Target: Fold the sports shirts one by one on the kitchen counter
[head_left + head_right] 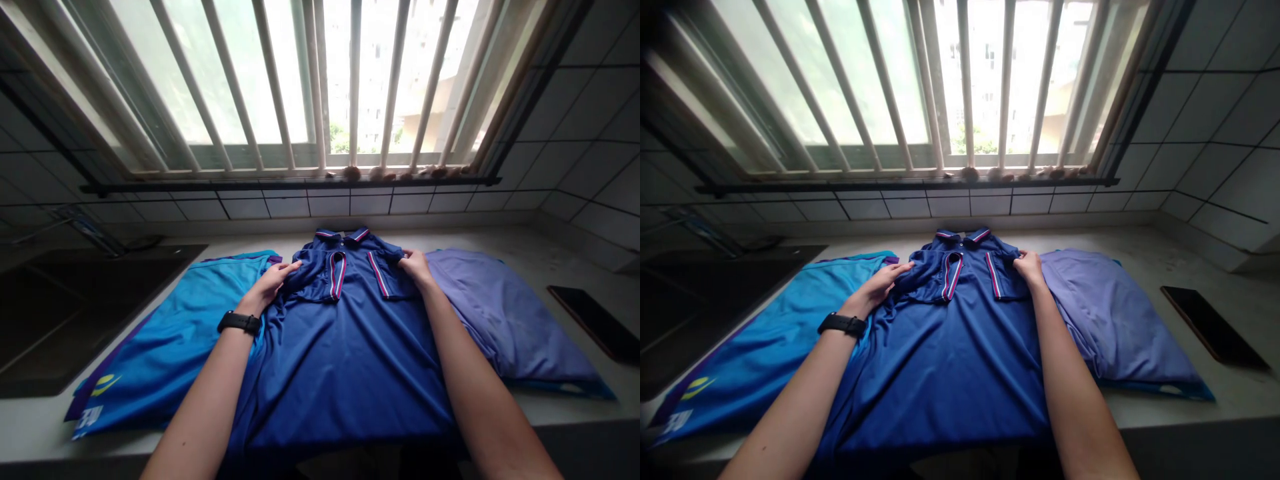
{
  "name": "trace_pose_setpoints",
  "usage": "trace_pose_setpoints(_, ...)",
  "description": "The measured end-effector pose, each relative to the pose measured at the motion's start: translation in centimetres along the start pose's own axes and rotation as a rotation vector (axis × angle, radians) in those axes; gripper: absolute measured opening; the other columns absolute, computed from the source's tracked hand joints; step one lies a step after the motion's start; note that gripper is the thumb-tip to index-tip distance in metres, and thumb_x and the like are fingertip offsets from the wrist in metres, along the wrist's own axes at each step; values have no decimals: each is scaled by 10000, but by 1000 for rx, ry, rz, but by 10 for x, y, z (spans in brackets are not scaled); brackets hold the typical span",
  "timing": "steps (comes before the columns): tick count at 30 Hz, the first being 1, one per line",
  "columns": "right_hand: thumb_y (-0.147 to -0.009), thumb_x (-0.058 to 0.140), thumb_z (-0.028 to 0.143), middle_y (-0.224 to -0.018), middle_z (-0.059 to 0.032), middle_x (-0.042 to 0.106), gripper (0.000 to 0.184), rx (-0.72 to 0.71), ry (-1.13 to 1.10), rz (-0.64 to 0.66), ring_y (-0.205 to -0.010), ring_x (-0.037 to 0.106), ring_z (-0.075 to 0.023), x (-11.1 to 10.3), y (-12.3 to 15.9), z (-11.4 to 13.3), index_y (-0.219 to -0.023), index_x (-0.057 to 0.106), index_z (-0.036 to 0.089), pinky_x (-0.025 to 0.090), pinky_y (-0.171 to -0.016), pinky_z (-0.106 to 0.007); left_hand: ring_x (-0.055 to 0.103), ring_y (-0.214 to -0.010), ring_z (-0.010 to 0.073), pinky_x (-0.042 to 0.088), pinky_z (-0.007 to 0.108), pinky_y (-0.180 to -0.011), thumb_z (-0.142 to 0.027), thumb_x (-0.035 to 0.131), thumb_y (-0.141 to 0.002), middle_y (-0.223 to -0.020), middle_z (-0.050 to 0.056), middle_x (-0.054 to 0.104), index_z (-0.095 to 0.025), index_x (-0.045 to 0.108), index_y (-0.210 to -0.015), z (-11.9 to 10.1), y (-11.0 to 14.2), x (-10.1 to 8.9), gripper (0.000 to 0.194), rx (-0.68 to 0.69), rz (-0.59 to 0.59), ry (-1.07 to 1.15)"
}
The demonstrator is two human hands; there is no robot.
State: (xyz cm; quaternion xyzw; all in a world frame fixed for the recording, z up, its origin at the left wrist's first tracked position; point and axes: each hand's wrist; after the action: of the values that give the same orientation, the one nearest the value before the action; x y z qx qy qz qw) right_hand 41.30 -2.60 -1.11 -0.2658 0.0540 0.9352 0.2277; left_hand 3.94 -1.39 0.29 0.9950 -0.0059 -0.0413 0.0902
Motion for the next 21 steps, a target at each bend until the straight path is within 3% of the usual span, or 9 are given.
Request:
trace_pose_setpoints(2, -664, 729, 158, -762, -48, 784, 242, 70, -161, 103, -859, 765, -286, -2, 1, 1, -896, 795, 138, 603, -808, -346, 761, -896, 279, 613, 340, -764, -355, 877, -623, -862, 109, 801, -172, 762, -854, -2, 4, 3, 317, -61, 63, 1)
trace_pose_setpoints(4, -644, 783, 185, -745, -34, 783, 191, 108, -281, 137, -801, 760, -250, -4, 4, 4, -833, 780, 159, 611, -775, -331, 757, -801, 249, 607, 313, -700, -276, 814, -642, -784, 69, 788, -179, 761, -841, -3, 6, 6, 228, -53, 47, 12)
trace_pose_setpoints(7, -658, 816, 208, -811, -38, 806, 210, 117, -384, 159, -818, 763, -233, -7, 11, 9, -862, 779, 177, 619, -791, -329, 708, -653, 177, 552, 240, -586, -185, 669, -653, -655, -5, 732, -195, 717, -760, -6, 5, 6, 118, -8, -47, 50)
trace_pose_setpoints(10, -706, 812, 259, -893, -51, 823, 251, 135, -481, 308, -854, 772, -242, -12, 15, 14, -946, 789, 190, 627, -795, -345, 627, -521, 148, 493, 232, -497, -228, 596, -710, -559, -9, 667, -193, 660, -659, -8, 6, 5, 89, -72, -80, 84)
trace_pose_setpoints(14, -705, 807, 331, -883, -69, 817, 247, 148, -523, 464, -818, 763, -240, -16, 16, 18, -904, 768, 190, 623, -753, -347, 725, -741, 201, 582, 282, -661, -346, 695, -750, -751, 54, 772, -173, 746, -798, -7, 12, 7, 186, 1, 67, 95)
trace_pose_setpoints(17, -599, 779, 245, -735, -29, 760, 187, 96, -467, 425, -692, 710, -200, -15, 14, 20, -752, 682, 197, 586, -670, -300, 717, -790, 221, 580, 301, -690, -388, 847, -624, -814, 65, 773, -163, 743, -841, -5, 14, 8, 329, 119, 183, -22)
trace_pose_setpoints(18, -569, 761, 230, -687, -10, 724, 193, 71, -457, 392, -659, 684, -187, -14, 14, 21, -713, 636, 206, 571, -644, -288, 687, -727, 201, 556, 285, -647, -386, 863, -591, -737, 40, 732, -168, 704, -765, -4, 14, 7, 321, 156, 157, -61)
trace_pose_setpoints(21, -554, 739, 272, -643, 32, 628, 268, -54, -482, 243, -648, 633, -170, -18, 16, 25, -717, 529, 237, 551, -627, -271, 528, -586, 117, 439, 226, -547, -382, 828, -608, -542, -54, 478, -208, 443, -558, -7, 18, 4, 425, 404, -103, -96)
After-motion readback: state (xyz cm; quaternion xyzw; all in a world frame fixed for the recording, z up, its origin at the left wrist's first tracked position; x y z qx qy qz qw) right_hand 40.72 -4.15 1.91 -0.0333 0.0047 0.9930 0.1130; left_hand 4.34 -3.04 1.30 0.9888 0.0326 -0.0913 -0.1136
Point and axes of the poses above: each hand's wrist, its own y-axis away from the middle knuckle, its own x-axis out of the palm, z = x × y
